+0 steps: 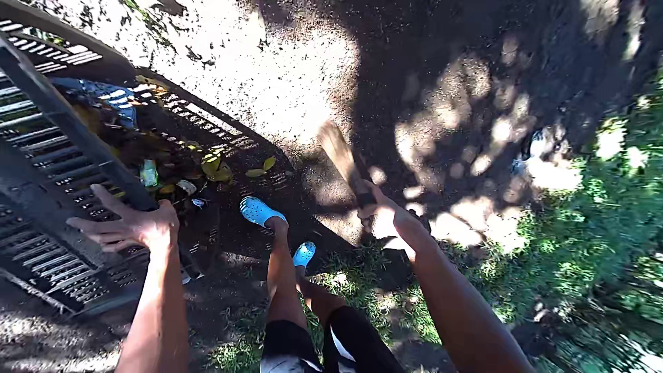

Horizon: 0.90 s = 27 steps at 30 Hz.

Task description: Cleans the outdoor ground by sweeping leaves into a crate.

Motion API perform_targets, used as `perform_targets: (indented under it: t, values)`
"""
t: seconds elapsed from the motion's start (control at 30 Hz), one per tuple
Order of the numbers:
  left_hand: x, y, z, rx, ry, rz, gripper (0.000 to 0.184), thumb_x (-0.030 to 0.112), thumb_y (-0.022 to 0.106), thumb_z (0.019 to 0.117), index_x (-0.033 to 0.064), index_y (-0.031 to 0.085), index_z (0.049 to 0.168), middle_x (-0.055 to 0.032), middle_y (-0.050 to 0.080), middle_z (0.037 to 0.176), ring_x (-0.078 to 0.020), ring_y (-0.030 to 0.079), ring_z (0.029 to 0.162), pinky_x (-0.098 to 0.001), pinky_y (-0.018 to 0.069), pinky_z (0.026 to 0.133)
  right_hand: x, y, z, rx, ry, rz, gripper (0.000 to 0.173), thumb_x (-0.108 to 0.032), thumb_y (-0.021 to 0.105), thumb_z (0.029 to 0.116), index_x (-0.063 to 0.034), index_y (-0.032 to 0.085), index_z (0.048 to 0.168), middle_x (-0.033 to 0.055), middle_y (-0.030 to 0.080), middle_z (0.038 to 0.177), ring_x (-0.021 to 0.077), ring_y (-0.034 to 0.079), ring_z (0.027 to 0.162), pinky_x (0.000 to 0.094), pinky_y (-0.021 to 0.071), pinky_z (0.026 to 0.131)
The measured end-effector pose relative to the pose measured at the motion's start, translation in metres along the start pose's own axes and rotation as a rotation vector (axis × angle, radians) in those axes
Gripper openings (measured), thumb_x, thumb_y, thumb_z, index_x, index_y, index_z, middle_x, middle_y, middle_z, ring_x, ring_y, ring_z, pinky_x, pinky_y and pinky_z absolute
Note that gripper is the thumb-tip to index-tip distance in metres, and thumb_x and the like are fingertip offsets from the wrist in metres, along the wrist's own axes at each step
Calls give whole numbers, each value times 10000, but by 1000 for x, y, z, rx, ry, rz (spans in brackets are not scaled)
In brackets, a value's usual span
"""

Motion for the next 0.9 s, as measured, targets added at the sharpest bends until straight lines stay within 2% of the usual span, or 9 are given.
perform_targets:
  t: [0.1, 0.2, 0.3, 0.4, 0.5, 0.57, 0.7, 0.8, 0.9]
  values:
    - [1, 2, 0, 35, 1, -4, 1095, 576, 790, 676, 399, 252, 1614, -270, 26, 1689, -552, 117, 1505, -765, 184, 1090, 26, 54, 34, 200, 134, 184, 589, -71, 589, 953, -174, 359, 1485, 118, 659, 915, 191, 652, 655, 362, 580, 598]
    - [3, 3, -3, 39, -12, 1, 1076, 557, 784, 676, 429, 256, 1605, -262, 35, 1692, -551, 109, 1508, -773, 174, 1087, 31, 223, 63, -119, 226, 234, 235, -123, 512, 1009, -39, 519, 1228, 70, 629, 811, 155, 627, 641, 326, 567, 603]
    - [1, -1, -4, 34, -13, -6, 1072, 541, 786, 682, 428, 254, 1605, -248, 42, 1696, -542, 118, 1508, -760, 185, 1084, 35, 328, 50, -506, 227, 171, 730, -22, 606, 917, -231, 261, 1525, 113, 604, 811, 195, 602, 546, 361, 561, 512]
    - [3, -7, -3, 30, -18, -31, 1063, 531, 786, 685, 421, 263, 1604, -246, 44, 1698, -540, 112, 1512, -757, 181, 1094, 26, 295, -4, -645, 109, 37, 840, -114, 598, 957, -360, 137, 1615, 114, 613, 855, 199, 596, 562, 377, 544, 496]
    - [3, -10, -6, 30, -17, -65, 1044, 509, 787, 694, 404, 286, 1604, -270, 57, 1689, -557, 110, 1507, -759, 172, 1096, 3, 205, -40, -383, 43, -115, 903, -70, 674, 822, -278, 204, 1565, 108, 644, 871, 211, 629, 586, 390, 574, 516]
    - [3, -9, -5, 54, -20, -70, 1038, 493, 793, 678, 412, 310, 1592, -279, 91, 1681, -556, 138, 1499, -752, 183, 1092, -6, 175, -17, -158, 31, -78, 886, -23, 642, 873, -235, 166, 1590, 134, 634, 891, 222, 637, 591, 395, 584, 528]
    - [6, -7, -2, 36, -28, -68, 1028, 474, 782, 683, 442, 295, 1589, -287, 91, 1675, -549, 150, 1495, -750, 182, 1098, 3, 284, 56, -56, 162, 103, 631, -81, 557, 977, -149, 248, 1523, 127, 627, 883, 207, 637, 635, 372, 566, 566]
    - [1, -12, -3, 46, -27, -74, 1008, 485, 777, 682, 438, 322, 1579, -282, 110, 1674, -541, 181, 1488, -733, 207, 1090, 20, 382, 57, -397, 229, 83, 847, 17, 620, 869, -232, 180, 1548, 132, 589, 850, 215, 613, 573, 378, 568, 523]
    - [-3, -25, 2, 49, -55, -166, 1031, 494, 802, 649, 386, 357, 1574, -256, 114, 1682, -511, 165, 1508, -703, 193, 1125, 11, 366, 5, -691, 211, 29, 576, -190, 515, 1040, -294, 278, 1556, 93, 598, 777, 172, 570, 495, 343, 531, 440]
Point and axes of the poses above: each hand's wrist, its own z-axis towards the middle knuckle, its own y-axis out of the palm, x = y × z, the point moved 6 cm from there along z, towards the middle knuckle
